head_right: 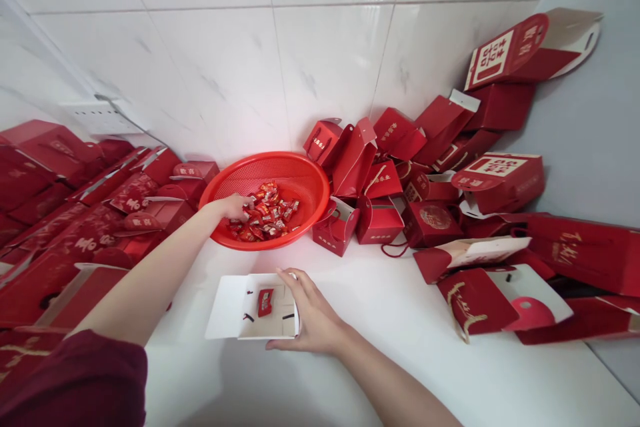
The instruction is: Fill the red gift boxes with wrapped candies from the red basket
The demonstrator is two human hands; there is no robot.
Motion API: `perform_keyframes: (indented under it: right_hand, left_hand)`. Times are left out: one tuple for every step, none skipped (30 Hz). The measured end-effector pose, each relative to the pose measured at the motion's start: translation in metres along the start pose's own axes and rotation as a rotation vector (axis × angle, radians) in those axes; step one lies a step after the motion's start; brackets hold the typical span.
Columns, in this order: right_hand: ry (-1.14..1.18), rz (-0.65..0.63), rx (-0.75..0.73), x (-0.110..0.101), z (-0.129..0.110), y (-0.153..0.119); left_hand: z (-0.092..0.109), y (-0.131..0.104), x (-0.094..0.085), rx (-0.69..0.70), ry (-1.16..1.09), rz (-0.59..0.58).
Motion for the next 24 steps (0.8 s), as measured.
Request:
perform_keyframes:
  right_hand:
    - [-0.002, -0.002, 0.003, 0.000, 0.000, 0.000]
    - [-0.003, -0.004, 0.008, 0.000, 0.000, 0.000]
    - [-0.004, -0.006, 0.012, 0.000, 0.000, -0.001]
    - [-0.004, -0.008, 0.015, 0.000, 0.000, -0.001]
    - [-0.004, -0.010, 0.018, 0.000, -0.001, -0.001]
    - [-0.004, -0.009, 0.020, 0.000, -0.001, -0.001]
    - [-0.004, -0.009, 0.020, 0.000, -0.001, -0.001]
    - [-0.004, -0.009, 0.020, 0.000, -0.002, -0.001]
    - [-0.005, -0.008, 0.018, 0.000, -0.002, -0.001]
    - [-0.006, -0.006, 0.016, 0.000, -0.002, -0.001]
    - [-0.008, -0.005, 0.015, 0.000, -0.002, -0.001]
    - [-0.011, -0.004, 0.013, 0.000, -0.002, -0.002]
    - [-0.012, -0.004, 0.009, 0.000, -0.002, -0.002]
    - [-0.014, -0.002, 0.002, 0.000, -0.002, -0.002]
    - [-0.014, 0.000, -0.008, 0.000, -0.002, -0.002]
    - [-0.015, 0.002, -0.020, 0.000, -0.002, -0.002]
    - [-0.015, 0.005, -0.029, 0.001, -0.002, -0.002]
    - [-0.016, 0.007, -0.033, 0.001, -0.002, -0.001]
    - [-0.017, 0.008, -0.033, 0.001, -0.001, -0.001]
    - [-0.016, 0.009, -0.029, 0.001, -0.001, -0.001]
    - [-0.013, 0.008, -0.023, 0.001, -0.001, -0.001]
    - [-0.011, 0.007, -0.016, 0.001, 0.000, -0.001]
    - [-0.008, 0.005, -0.007, 0.001, 0.000, -0.001]
    - [-0.006, 0.003, 0.002, 0.001, 0.000, -0.002]
  left_hand:
    - [0.001, 0.000, -0.001, 0.014, 0.003, 0.010]
    - [0.002, 0.000, -0.002, 0.029, 0.003, 0.027]
    - [0.002, 0.000, -0.002, 0.042, -0.002, 0.049]
    - [0.001, 0.000, -0.003, 0.053, -0.011, 0.076]
    - [0.000, -0.001, -0.004, 0.062, -0.024, 0.107]
    - [-0.001, -0.003, -0.005, 0.072, -0.040, 0.141]
    - [-0.002, -0.005, -0.006, 0.082, -0.057, 0.177]
    - [-0.003, -0.007, -0.008, 0.093, -0.075, 0.213]
    - [-0.003, -0.010, -0.010, 0.106, -0.094, 0.253]
    - [-0.003, -0.014, -0.014, 0.119, -0.114, 0.298]
    - [-0.002, -0.018, -0.018, 0.133, -0.137, 0.350]
    - [0.000, -0.024, -0.022, 0.149, -0.164, 0.409]
    - [0.003, -0.031, -0.026, 0.164, -0.195, 0.472]
    - [0.006, -0.038, -0.030, 0.178, -0.232, 0.537]
    - [0.010, -0.047, -0.032, 0.188, -0.275, 0.601]
    - [0.014, -0.057, -0.033, 0.193, -0.323, 0.663]
    - [0.018, -0.068, -0.032, 0.190, -0.375, 0.724]
    - [0.022, -0.079, -0.029, 0.181, -0.434, 0.780]
    - [0.025, -0.089, -0.025, 0.165, -0.497, 0.831]
    - [0.028, -0.099, -0.020, 0.147, -0.566, 0.872]
    - [0.030, -0.108, -0.014, 0.130, -0.641, 0.901]
    - [0.032, -0.115, -0.009, 0.116, -0.721, 0.918]
    - [0.033, -0.120, -0.004, 0.110, -0.807, 0.925]
    - [0.035, -0.123, 0.001, 0.110, -0.896, 0.924]
Point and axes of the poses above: each hand's wrist, its own y-axis towards the middle knuckle, its own x-axis out of the palm, z = x × y, the point moved 3 cm from there along y, towards the middle knuckle, and after that the axes turned 7 degrees about x, right-handed, at the moved point
